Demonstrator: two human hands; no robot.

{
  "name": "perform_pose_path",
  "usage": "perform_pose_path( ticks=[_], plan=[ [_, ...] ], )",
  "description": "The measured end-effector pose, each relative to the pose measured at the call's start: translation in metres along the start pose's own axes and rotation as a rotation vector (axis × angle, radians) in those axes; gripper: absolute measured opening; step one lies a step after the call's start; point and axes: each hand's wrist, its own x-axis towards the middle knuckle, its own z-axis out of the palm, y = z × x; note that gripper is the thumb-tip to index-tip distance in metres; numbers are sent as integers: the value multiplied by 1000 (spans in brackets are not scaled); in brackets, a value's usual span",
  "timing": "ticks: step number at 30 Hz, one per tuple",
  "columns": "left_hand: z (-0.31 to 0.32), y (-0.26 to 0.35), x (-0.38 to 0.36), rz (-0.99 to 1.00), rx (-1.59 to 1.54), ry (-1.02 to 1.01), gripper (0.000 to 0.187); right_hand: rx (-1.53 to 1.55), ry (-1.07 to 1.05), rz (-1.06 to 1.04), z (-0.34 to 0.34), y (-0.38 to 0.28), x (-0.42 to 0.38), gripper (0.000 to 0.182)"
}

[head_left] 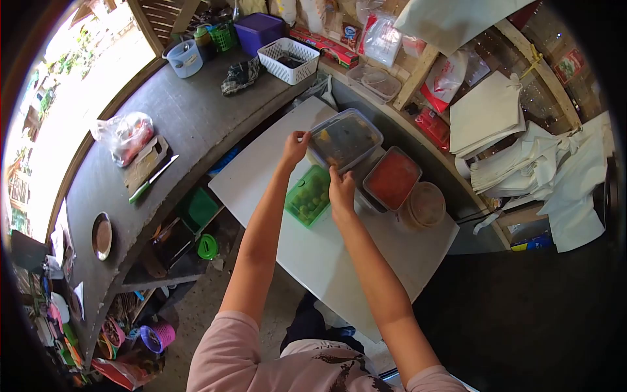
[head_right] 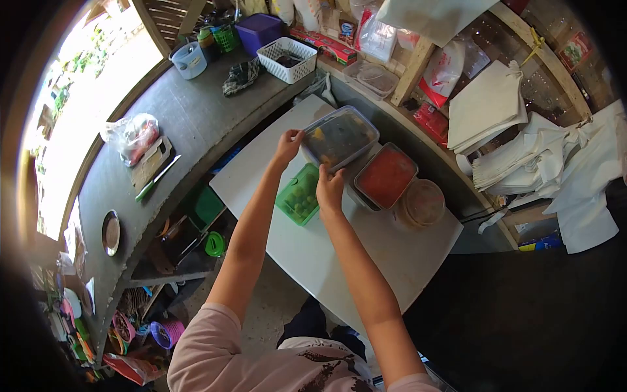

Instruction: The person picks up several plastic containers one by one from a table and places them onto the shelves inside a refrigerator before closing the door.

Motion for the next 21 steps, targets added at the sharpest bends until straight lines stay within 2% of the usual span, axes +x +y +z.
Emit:
perform_pose_path(
  ticks=[1, 2, 3, 5, 7, 9, 11, 13, 18, 21],
  plan=[
    [-3, -1, 4, 7, 57, 27, 39, -1, 13, 41, 2, -3, 4, 62],
    [-8, -2, 6, 11, 93, 23, 41, -53, -53, 82, 1, -6, 10, 71],
    [-11, -4, 6, 19, 96, 17, 41, -45, -47, 80, 4, -8, 15, 71],
    [-21, -4, 1, -33, 65, 33, 43, -67, 70, 78, 14, 4, 28, 62],
    [-29, -19, 3, -62, 87, 31, 45, -121, 85, 78, 13, 17, 51, 60],
    [-36, -36, 5, -162, -24, -51, 47, -169, 100, 73, 12, 31, 78, 59],
    [-42, -28, -1, -169, -105, -115, 48, -224, 146, 81, 14, 38, 97, 52],
    [-37, -24, -7, -227, -410, -102, 51, -200, 181, 90, 19, 40, 105, 57],
    [-36, -13, -7, -395, -390, -173, 58, 78, 151, 303, 26, 28, 100, 60],
    [-43, 6, -14, -457, -440, -204, 66, 245, 54, 268, 20, 5, 85, 66]
  ],
)
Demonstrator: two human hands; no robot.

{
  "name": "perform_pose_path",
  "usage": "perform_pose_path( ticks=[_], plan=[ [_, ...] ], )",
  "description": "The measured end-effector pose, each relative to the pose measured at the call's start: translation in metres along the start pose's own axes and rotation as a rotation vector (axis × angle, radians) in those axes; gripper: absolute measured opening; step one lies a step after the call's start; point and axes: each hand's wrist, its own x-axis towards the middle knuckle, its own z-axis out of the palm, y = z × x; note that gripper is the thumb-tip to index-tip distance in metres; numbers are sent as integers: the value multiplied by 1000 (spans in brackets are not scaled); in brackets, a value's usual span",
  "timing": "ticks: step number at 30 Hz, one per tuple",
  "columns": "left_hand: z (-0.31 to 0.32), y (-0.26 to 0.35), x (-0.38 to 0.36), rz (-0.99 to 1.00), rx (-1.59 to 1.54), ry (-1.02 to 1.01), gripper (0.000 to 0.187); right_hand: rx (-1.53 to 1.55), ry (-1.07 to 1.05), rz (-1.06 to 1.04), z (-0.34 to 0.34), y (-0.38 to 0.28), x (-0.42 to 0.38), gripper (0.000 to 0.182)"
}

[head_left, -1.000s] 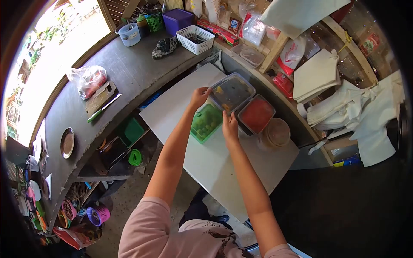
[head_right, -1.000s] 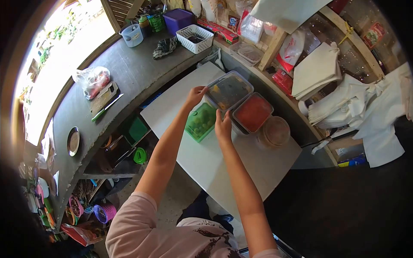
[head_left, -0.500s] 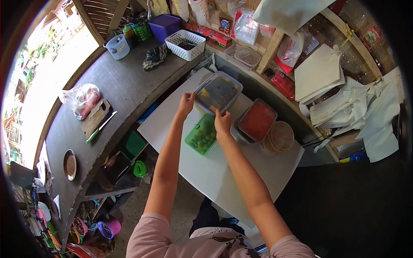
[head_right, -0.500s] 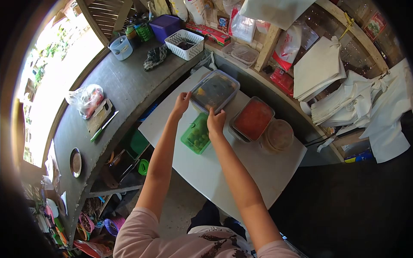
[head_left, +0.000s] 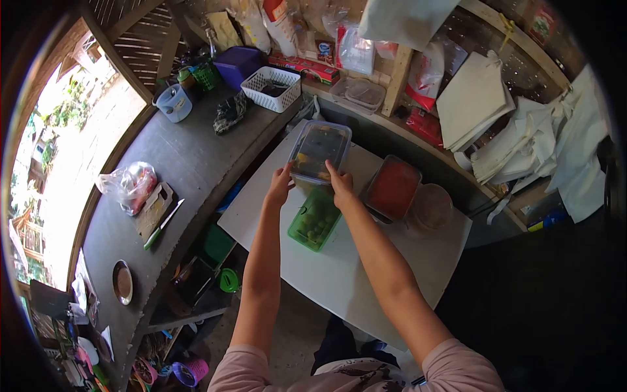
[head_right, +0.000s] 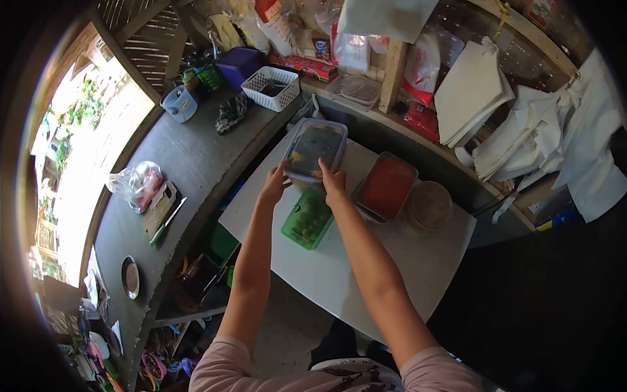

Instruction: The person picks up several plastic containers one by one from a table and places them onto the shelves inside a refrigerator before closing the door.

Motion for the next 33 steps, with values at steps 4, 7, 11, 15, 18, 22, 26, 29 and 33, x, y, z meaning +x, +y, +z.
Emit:
perform_pose_path(
  ticks=[4, 7, 11, 15, 18, 22, 26, 29, 33],
  plan=[
    [-3, 7, 1, -131, -180, -63, 80, 143, -55, -1, 2, -7, -2, 62],
    [-2, 13, 3, -223, -152, -61, 79, 15, -45, 9, 7, -13, -7, 60],
    [-6, 28, 5, -303, -122, -174, 74, -2, -70, -24, 12, -8, 15, 55],
    [-1, 37, -4, -343, -198, -324, 78, 88, -57, 12, 10, -7, 13, 55],
    [-4, 25, 8, -282, -193, -166, 65, 271, -153, 143, 1, -9, 4, 53],
    [23, 35, -19, -120, -361, -91, 53, 253, -159, -9, 0, -15, -9, 48],
    [20, 35, -34, -7, -415, -234, 59, 193, -30, -121, -2, -28, -21, 57],
    [35, 59, -78, 103, -469, -151, 69, 193, -174, -184, -1, -51, -51, 69],
    [46, 86, -147, 227, -481, -263, 72, 86, -63, -290, -22, -72, -116, 69]
  ],
)
